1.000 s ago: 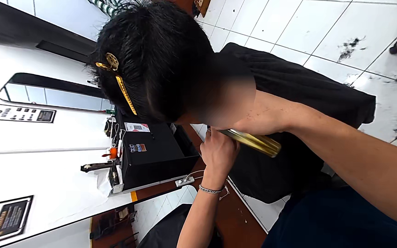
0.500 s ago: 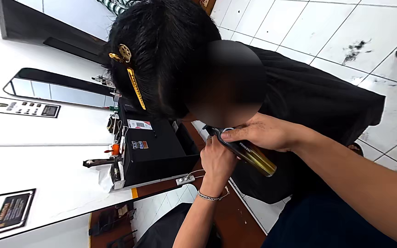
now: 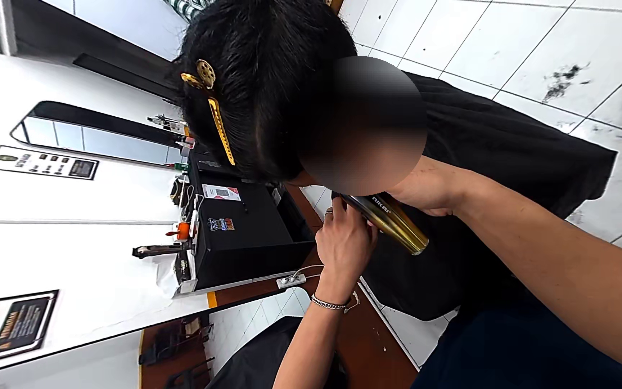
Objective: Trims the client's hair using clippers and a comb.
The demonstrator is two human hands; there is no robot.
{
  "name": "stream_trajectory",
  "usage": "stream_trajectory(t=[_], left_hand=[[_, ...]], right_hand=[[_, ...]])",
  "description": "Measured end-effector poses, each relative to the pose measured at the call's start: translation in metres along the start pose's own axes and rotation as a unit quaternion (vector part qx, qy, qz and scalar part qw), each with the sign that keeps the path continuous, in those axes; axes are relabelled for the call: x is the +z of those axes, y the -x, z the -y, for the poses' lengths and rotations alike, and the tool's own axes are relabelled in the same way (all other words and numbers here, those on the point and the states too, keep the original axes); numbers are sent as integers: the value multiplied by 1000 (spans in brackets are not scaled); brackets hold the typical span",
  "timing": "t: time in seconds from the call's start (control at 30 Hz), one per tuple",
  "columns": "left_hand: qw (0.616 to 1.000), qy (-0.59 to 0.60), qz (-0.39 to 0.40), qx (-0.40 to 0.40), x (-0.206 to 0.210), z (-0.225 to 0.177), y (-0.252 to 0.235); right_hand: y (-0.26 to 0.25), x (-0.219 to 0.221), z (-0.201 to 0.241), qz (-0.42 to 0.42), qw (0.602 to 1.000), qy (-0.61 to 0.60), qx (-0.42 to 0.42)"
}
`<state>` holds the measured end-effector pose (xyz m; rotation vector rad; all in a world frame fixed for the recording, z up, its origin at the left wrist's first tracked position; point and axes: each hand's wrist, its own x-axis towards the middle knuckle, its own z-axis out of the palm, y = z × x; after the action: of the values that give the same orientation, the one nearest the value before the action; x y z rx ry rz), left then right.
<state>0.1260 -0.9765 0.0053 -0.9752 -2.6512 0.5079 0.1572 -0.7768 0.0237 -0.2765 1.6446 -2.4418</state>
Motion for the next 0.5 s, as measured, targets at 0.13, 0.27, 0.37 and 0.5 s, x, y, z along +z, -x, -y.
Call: stream_trajectory(t=[0.13, 0.27, 0.37, 0.5], left_hand=[[1000, -1, 0, -1, 1, 0, -1], [1000, -5, -1, -7, 1, -1, -1], [1000, 8, -7, -2, 2, 1, -1], [1000, -1, -10, 6, 3, 1, 0]], right_hand=[[0, -2, 3, -6, 1000, -13, -9], [1, -1, 2, -6, 999, -47, -26], [1, -1, 0, -6, 997, -66, -27], [0, 0, 0, -4, 996, -87, -21]])
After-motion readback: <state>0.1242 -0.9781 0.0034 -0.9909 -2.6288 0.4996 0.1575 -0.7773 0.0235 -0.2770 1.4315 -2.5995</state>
